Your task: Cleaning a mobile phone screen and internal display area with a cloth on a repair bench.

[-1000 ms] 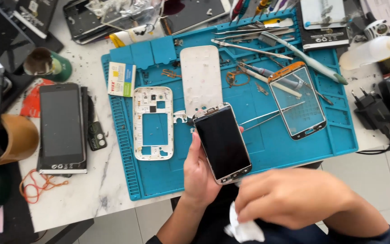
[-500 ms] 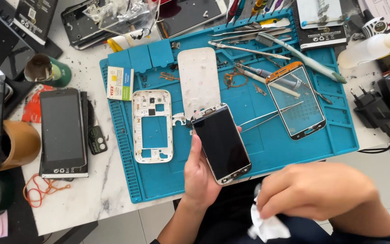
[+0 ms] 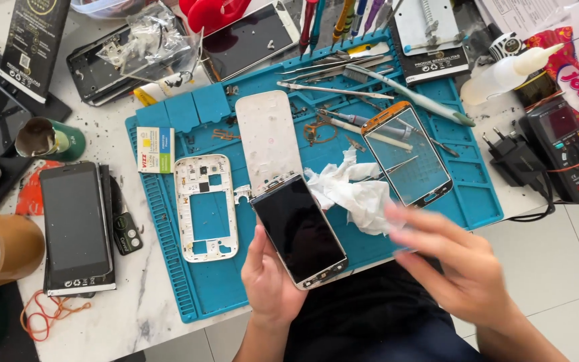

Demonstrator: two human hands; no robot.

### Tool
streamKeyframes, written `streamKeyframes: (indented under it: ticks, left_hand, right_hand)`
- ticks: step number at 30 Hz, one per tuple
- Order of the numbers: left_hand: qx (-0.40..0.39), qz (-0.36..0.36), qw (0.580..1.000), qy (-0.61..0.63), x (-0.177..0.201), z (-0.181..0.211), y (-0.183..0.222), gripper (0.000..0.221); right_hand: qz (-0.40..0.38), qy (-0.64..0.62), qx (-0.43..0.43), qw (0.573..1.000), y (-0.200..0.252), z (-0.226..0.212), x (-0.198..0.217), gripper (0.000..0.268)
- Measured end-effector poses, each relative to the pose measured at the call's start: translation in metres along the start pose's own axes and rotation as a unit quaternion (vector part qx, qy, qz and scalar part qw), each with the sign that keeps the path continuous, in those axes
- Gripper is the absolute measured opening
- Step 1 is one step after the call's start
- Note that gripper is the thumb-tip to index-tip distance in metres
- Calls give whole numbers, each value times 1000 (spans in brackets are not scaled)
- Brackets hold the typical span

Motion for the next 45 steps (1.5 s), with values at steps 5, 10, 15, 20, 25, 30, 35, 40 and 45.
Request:
streamKeyframes:
  ticks: [5,10,15,20,25,30,35,40,45]
  left_hand:
    - [-9,40,999,-8,-18,4,1,56]
    - [17,176,983,-54,-37,6,3,63]
    - [-29,73,996,-30,-31,0,5,58]
    - [-39,46,998,-36,-39,-1,9,54]
    - [-25,82,995,-47,-39,-4,10,51]
    - [-48,90,993,-52,-58,-5,22,53]
    - [-16,80,995,-51,-50,0,16,49]
    - [-1,95,993,-68,-43,-4,16,41]
    - [-16,102,994,-48,-40,-2,14,45]
  right_hand:
    - [-87,-303,-152,937,77,29,12,12]
    - [-282,313,-630,652,247,140,-19,68]
    - [-234,69,-634,734,208,123,-42,76]
    - [-41,-218,-730,646,126,101,-58,55]
    - [-31,-395,-813,427,135,226,-88,73]
    - [-66,-310,-707,632,152,313,-118,62]
    - [-105,-163,-518,833,163,369,-124,50]
    - [-141,-23,-313,939,217,403,-142,44]
    - [-302,247,-392,833,183,274,-119,28]
Point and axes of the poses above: each hand's wrist, its own y-axis away from the middle knuckle, its own x-axis out of the back of the hand, z = x × y, the point moved 2 cm from there along -y, towards the middle knuckle, and after that the axes turned 10 degrees about -y, right-handed, at the moved point
